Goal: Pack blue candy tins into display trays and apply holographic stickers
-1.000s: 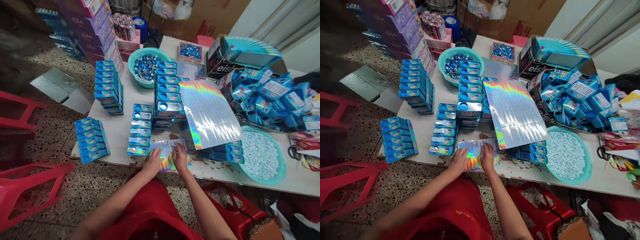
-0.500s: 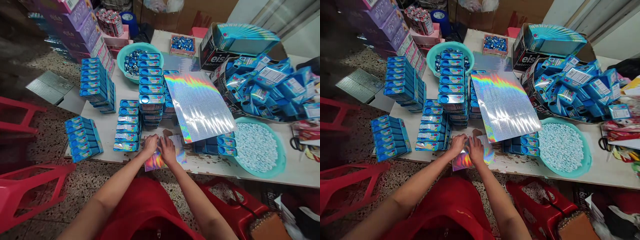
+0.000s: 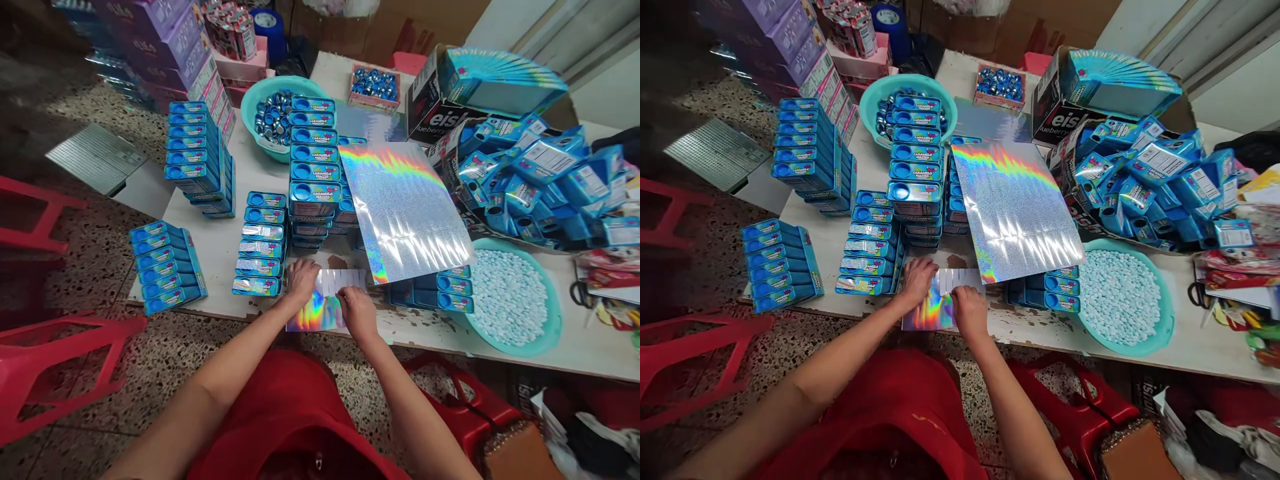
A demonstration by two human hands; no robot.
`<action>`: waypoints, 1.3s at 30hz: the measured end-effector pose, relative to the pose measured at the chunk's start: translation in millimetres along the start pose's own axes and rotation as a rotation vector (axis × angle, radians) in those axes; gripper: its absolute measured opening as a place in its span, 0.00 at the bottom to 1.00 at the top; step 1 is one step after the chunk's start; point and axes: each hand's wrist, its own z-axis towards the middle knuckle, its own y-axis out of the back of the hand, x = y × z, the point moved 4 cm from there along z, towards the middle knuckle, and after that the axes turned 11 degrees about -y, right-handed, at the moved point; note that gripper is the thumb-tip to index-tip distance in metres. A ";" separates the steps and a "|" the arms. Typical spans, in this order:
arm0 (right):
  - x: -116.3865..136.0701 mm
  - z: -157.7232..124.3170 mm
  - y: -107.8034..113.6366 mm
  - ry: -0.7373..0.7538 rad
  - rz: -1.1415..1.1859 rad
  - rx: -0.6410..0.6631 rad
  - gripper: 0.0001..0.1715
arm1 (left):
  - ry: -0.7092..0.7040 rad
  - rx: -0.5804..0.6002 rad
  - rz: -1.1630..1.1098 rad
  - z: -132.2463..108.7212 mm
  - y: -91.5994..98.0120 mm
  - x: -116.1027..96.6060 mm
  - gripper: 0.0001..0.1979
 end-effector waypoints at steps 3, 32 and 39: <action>5.5 -5.6 36.6 -0.058 0.179 0.019 0.10 | -0.148 -0.063 -0.367 -19.9 11.5 -22.8 0.16; 228.7 131.3 57.4 -0.308 -0.090 0.072 0.14 | -0.124 -0.229 -0.483 13.0 206.0 95.5 0.04; 221.5 118.2 58.9 -0.331 -0.048 -0.043 0.13 | 0.118 -0.412 -0.477 -3.8 172.9 110.3 0.08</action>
